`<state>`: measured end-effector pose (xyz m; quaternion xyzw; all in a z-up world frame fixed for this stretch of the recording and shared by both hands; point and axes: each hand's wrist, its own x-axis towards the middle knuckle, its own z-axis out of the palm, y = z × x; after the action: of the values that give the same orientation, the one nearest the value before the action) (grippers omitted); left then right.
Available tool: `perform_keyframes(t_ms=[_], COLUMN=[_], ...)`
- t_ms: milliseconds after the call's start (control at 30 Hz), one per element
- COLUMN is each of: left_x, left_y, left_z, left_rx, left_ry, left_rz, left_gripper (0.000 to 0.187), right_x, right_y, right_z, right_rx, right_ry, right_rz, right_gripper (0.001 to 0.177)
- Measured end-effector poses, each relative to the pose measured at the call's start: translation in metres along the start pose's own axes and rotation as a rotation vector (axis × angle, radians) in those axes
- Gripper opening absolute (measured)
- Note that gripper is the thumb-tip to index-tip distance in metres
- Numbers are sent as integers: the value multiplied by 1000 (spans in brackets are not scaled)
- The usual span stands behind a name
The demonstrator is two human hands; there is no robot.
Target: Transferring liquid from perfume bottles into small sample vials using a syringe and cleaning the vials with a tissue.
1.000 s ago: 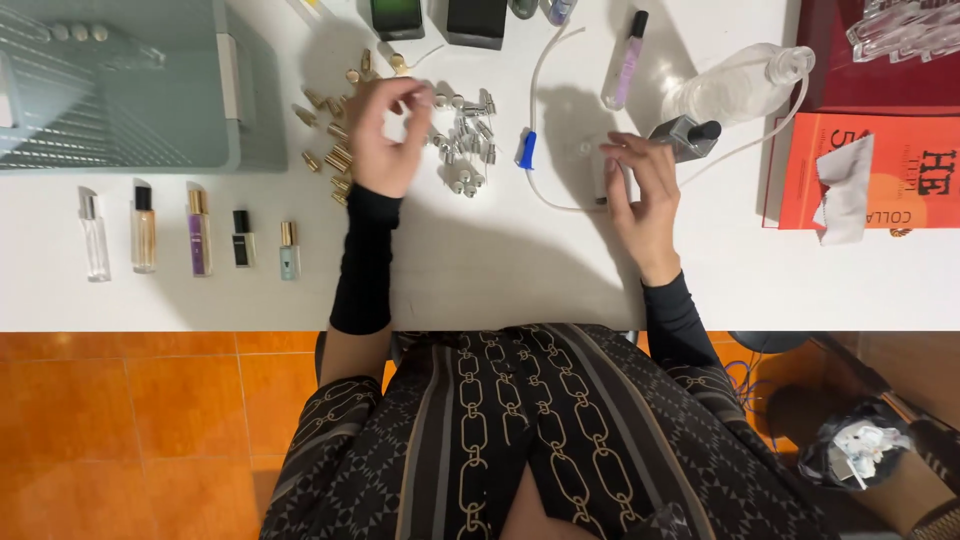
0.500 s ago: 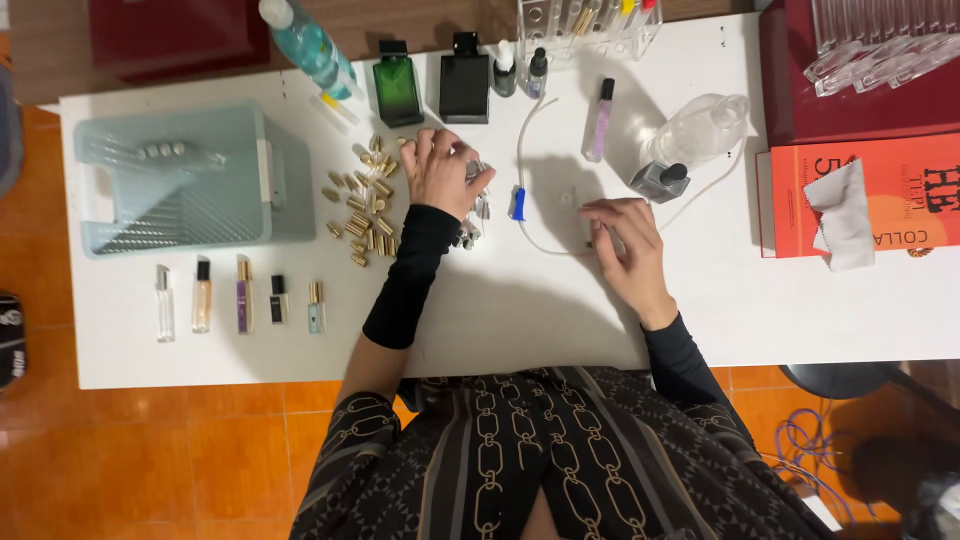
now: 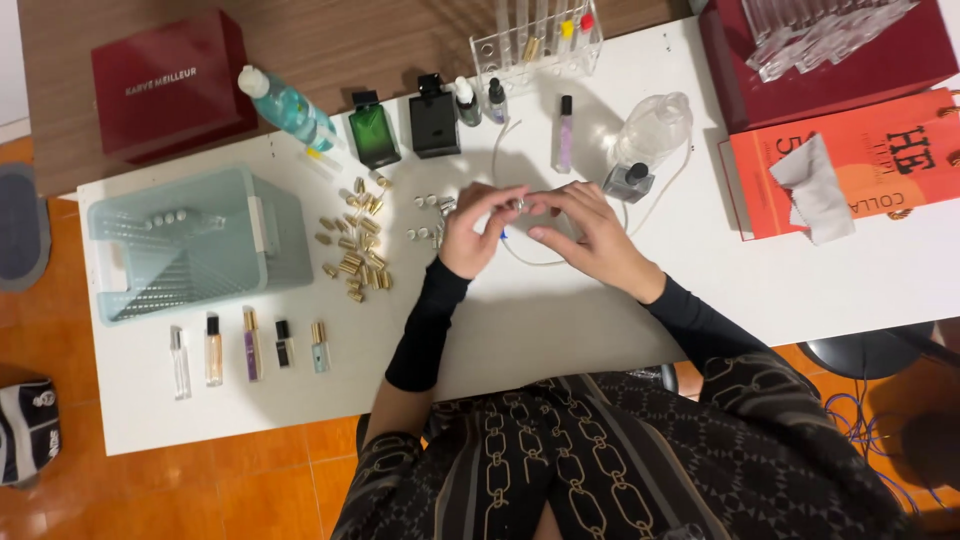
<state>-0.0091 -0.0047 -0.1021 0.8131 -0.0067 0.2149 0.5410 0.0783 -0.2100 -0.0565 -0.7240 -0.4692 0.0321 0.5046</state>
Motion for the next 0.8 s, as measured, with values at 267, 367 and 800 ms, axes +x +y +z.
perform_keyframes(t_ms=[267,367,800], left_x=[-25,-28,-23], left_y=[-9,-19,-35], left_z=[19,23,42], left_rx=[33,13,395], left_ry=[-71,-73,-113], left_rz=[30,1,81], left_gripper=[38,42,73], right_x=[-26,-29,-29], right_y=[34,44,50], right_z=[25,24,16], right_rx=[214,368,504], right_ry=[-5,-16,281], right_rz=[141,187,227], right_gripper=[25,18,31])
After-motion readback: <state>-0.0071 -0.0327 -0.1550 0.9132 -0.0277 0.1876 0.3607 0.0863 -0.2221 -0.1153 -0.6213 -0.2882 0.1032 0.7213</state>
